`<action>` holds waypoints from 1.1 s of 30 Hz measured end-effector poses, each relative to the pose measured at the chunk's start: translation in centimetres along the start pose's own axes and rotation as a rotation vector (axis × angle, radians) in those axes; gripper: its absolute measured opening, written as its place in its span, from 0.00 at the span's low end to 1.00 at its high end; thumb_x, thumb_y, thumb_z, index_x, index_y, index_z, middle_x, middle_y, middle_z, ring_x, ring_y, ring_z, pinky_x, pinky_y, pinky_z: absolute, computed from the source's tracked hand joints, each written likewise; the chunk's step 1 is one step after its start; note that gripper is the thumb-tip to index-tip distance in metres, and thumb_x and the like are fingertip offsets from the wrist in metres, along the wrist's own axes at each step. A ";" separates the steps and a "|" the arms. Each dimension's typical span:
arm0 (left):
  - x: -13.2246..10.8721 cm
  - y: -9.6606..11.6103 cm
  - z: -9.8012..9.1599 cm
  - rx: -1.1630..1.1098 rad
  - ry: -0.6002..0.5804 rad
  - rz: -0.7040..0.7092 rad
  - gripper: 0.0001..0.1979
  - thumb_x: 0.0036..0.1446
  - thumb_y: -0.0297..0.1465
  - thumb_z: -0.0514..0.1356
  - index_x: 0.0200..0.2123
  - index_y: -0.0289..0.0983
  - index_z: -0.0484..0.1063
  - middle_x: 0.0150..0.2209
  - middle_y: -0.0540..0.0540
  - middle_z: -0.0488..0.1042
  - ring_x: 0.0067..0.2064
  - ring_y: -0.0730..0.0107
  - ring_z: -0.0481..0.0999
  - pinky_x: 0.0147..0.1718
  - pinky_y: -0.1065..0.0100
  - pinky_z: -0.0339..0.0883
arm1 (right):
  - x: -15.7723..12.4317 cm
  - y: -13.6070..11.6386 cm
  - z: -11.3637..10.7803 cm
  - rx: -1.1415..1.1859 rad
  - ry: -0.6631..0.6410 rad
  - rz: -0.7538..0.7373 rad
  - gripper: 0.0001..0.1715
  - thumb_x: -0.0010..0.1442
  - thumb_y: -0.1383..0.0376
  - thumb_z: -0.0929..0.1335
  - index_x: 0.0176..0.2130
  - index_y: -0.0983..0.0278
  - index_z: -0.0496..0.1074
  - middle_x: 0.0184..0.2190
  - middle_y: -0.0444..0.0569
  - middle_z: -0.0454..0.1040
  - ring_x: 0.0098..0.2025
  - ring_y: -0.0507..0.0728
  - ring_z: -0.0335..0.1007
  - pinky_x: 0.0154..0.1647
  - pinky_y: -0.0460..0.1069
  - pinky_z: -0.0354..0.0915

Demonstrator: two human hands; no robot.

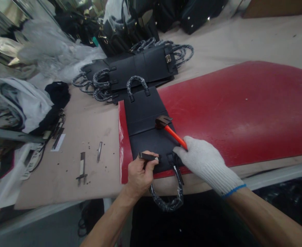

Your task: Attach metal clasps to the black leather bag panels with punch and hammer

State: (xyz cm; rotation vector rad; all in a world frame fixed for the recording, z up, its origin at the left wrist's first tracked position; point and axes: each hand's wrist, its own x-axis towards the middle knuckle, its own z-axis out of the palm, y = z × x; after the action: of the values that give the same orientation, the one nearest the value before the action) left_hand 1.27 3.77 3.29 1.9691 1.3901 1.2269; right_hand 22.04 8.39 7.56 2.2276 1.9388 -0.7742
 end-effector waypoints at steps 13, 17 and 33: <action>-0.1 -0.2 0.5 0.100 -0.047 0.112 0.05 0.66 0.29 0.58 0.42 0.37 0.74 0.37 0.46 0.83 0.35 0.69 0.83 0.35 0.72 0.76 | -0.6 0.6 0.2 0.122 0.114 -0.112 0.17 0.64 0.51 0.64 0.34 0.61 0.69 0.28 0.51 0.73 0.33 0.60 0.71 0.30 0.51 0.50; -0.1 -0.1 0.6 0.069 -0.052 0.090 0.05 0.66 0.27 0.57 0.43 0.38 0.73 0.37 0.45 0.82 0.36 0.67 0.83 0.36 0.71 0.76 | -0.9 1.3 0.3 0.207 0.152 -0.203 0.16 0.68 0.54 0.61 0.32 0.60 0.65 0.27 0.47 0.71 0.31 0.56 0.68 0.30 0.49 0.52; 0.2 -0.9 1.5 0.052 -0.064 0.108 0.05 0.63 0.25 0.57 0.42 0.40 0.69 0.37 0.45 0.81 0.37 0.63 0.84 0.36 0.68 0.75 | -10.9 1.8 -7.4 0.095 0.388 -0.583 0.18 0.68 0.53 0.59 0.30 0.58 0.65 0.21 0.47 0.72 0.21 0.58 0.69 0.23 0.51 0.53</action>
State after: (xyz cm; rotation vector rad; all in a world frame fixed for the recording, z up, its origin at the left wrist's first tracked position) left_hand 2.07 4.48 1.93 2.1247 1.3119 1.1741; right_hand 25.37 1.02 18.14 1.9782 2.8605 -0.5053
